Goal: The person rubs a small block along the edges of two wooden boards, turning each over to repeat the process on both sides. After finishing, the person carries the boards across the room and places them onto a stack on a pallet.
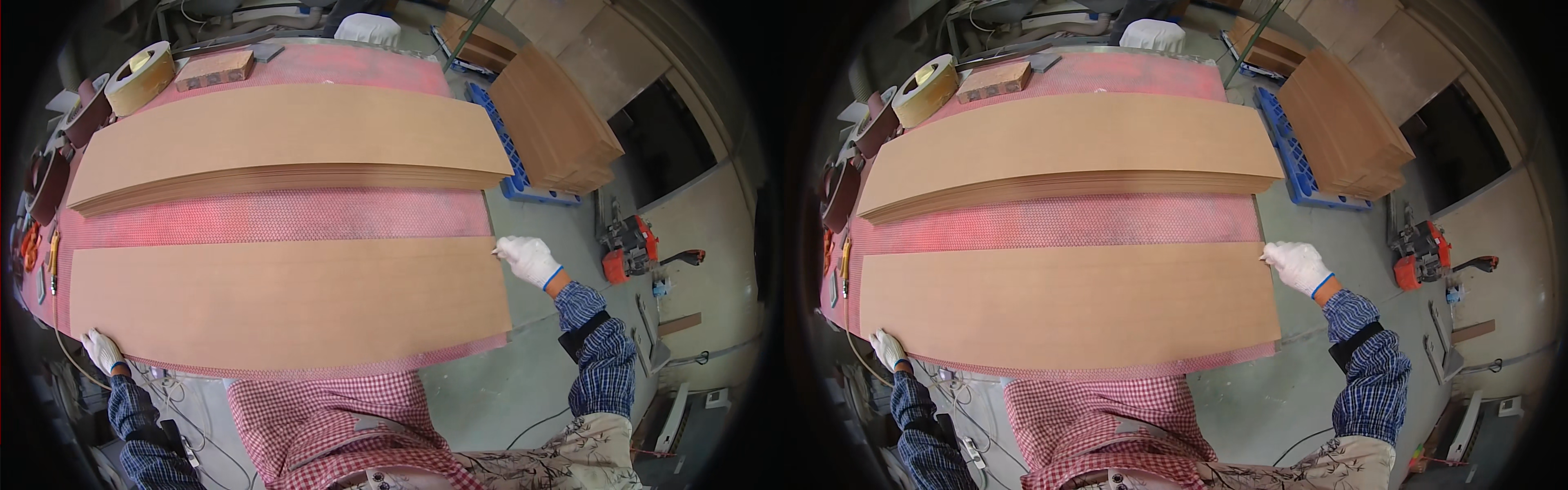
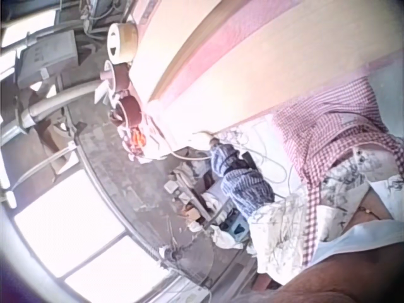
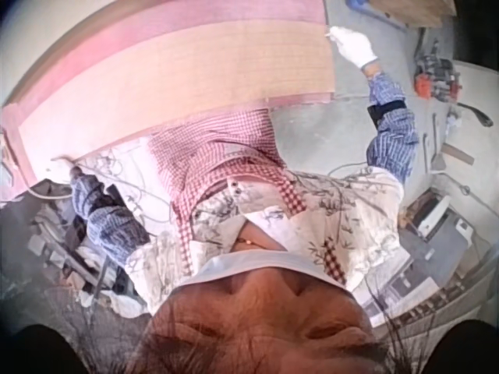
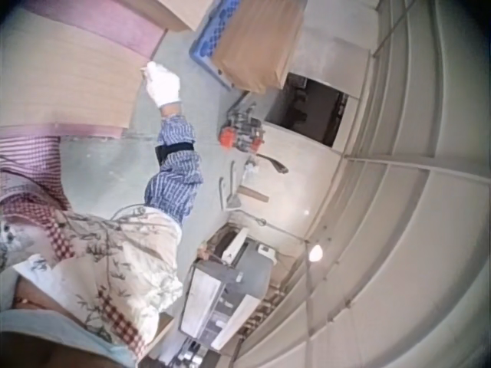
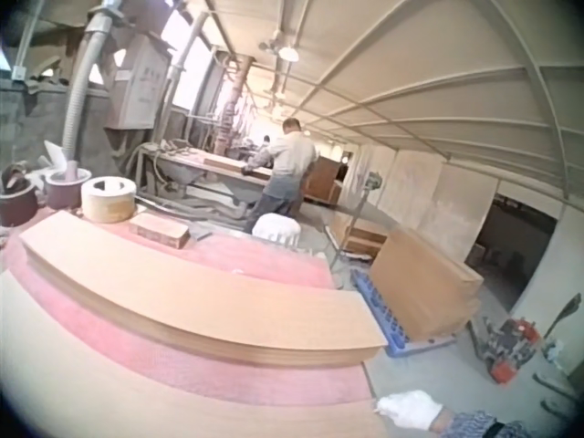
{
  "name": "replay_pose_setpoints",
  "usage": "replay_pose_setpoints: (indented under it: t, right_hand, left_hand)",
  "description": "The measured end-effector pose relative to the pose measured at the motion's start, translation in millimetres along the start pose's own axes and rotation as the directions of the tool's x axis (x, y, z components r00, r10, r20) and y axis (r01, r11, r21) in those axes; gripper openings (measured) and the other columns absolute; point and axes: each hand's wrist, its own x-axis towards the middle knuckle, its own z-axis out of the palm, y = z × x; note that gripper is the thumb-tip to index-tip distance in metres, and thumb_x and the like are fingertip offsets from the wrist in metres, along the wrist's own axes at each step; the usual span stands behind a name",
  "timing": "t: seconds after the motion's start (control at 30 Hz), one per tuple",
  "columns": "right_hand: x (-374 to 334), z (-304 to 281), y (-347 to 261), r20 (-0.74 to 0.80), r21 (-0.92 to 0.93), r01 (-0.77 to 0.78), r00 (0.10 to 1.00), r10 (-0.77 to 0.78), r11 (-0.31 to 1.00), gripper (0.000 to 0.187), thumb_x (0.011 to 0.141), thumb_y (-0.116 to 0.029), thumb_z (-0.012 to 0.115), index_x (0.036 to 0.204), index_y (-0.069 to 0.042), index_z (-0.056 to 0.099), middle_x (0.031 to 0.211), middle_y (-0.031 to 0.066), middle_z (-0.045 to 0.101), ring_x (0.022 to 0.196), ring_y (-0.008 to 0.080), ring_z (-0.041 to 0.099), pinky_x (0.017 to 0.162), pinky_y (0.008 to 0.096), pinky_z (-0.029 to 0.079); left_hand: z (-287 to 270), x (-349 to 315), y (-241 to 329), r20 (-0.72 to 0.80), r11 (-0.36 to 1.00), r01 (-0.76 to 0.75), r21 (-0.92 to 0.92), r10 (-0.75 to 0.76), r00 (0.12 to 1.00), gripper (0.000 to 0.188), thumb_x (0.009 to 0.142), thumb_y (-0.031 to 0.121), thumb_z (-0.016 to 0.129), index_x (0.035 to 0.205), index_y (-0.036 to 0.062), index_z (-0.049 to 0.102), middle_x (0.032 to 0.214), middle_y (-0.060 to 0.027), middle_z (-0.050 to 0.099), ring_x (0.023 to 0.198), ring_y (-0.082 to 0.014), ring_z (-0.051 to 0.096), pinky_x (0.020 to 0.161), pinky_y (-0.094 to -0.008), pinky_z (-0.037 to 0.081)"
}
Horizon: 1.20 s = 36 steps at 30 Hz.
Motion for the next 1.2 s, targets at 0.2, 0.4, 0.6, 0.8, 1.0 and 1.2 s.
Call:
replay_pose_setpoints:
  t: [0.2, 0.4, 0.6, 0.8, 1.0, 1.2]
  right_hand:
    - [34.1, -11.8, -46.7, -0.001, 0.051, 0.146, 0.989, -0.146, 0.988, 0.01, 0.087, -0.016, 0.052, 0.093, -0.011, 0.059, 0.085, 0.0099, 0.066, 0.079, 0.0287, 0.065, 0.066, 0.0415, 0.05]
    - [76.6, -31.4, -114.7, -0.021, 0.068, 0.247, 0.969, -0.246, 0.967, 0.009, 0.086, -0.016, 0.054, 0.092, -0.011, 0.059, 0.08, 0.0098, 0.066, 0.075, 0.0289, 0.065, 0.063, 0.0422, 0.051]
    - [123.2, -43.7, -183.8, -0.09, 0.108, 0.391, 0.92, -0.383, 0.914, 0.009, 0.087, -0.018, 0.054, 0.092, -0.01, 0.057, 0.077, 0.0116, 0.066, 0.073, 0.0299, 0.065, 0.061, 0.0436, 0.051]
    - [173.6, -75.3, -280.5, 0.037, 0.079, 0.375, 0.925, -0.379, 0.924, 0.016, 0.092, -0.024, 0.05, 0.095, -0.008, 0.055, 0.078, 0.014, 0.066, 0.074, 0.0341, 0.065, 0.063, 0.0462, 0.05]
    - [234.8, -113.2, -397.7, 0.008, 0.138, 0.464, 0.883, -0.469, 0.875, 0.018, 0.091, -0.023, 0.05, 0.098, -0.007, 0.055, 0.087, 0.0171, 0.067, 0.082, 0.038, 0.064, 0.07, 0.0493, 0.049]
    - [296.2, -148.7, -524.4, 0.03, 0.127, 0.503, 0.86, -0.51, 0.855, 0.024, 0.088, -0.023, 0.051, 0.104, -0.007, 0.059, 0.095, 0.0228, 0.066, 0.094, 0.0405, 0.062, 0.08, 0.05, 0.048]
  left_hand:
    - [-1.2, 3.9, -5.8, 0.079, 1.0, 0.001, 0.008, -0.002, 0.997, 0.057, 0.092, 0.032, 0.039, 0.132, -0.0097, 0.042, 0.132, -0.0302, 0.048, 0.121, -0.041, 0.047, 0.102, -0.0388, 0.034]
    - [-4.0, -8.9, 7.7, 0.032, 0.987, -0.014, -0.161, 0.02, 0.999, 0.048, 0.095, 0.026, 0.042, 0.13, -0.007, 0.046, 0.125, -0.027, 0.055, 0.114, -0.0369, 0.054, 0.098, -0.0383, 0.038]
    - [-4.6, -40.1, 42.7, -0.079, 0.994, -0.045, 0.097, 0.053, 0.996, 0.048, 0.092, 0.03, 0.044, 0.129, -0.0007, 0.05, 0.121, -0.0253, 0.054, 0.114, -0.0372, 0.049, 0.1, -0.0411, 0.035]
    - [-16.8, -64.4, 80.6, -0.057, 0.998, 0.066, -0.017, -0.067, 0.996, 0.046, 0.095, 0.031, 0.043, 0.132, 0.0049, 0.049, 0.136, -0.0292, 0.04, 0.13, -0.0404, 0.035, 0.108, -0.042, 0.029]
    - [-14.7, -73.7, 95.9, -0.09, 0.982, 0.131, -0.137, -0.144, 0.986, 0.046, 0.095, 0.026, 0.047, 0.135, 0.0047, 0.046, 0.144, -0.032, 0.023, 0.131, -0.042, 0.032, 0.109, -0.0409, 0.028]
    - [-21.0, -79.7, 109.2, -0.086, 0.958, 0.184, -0.222, -0.207, 0.974, 0.046, 0.094, 0.022, 0.048, 0.136, 0.004, 0.045, 0.146, -0.0299, 0.021, 0.133, -0.0412, 0.029, 0.111, -0.0416, 0.026]
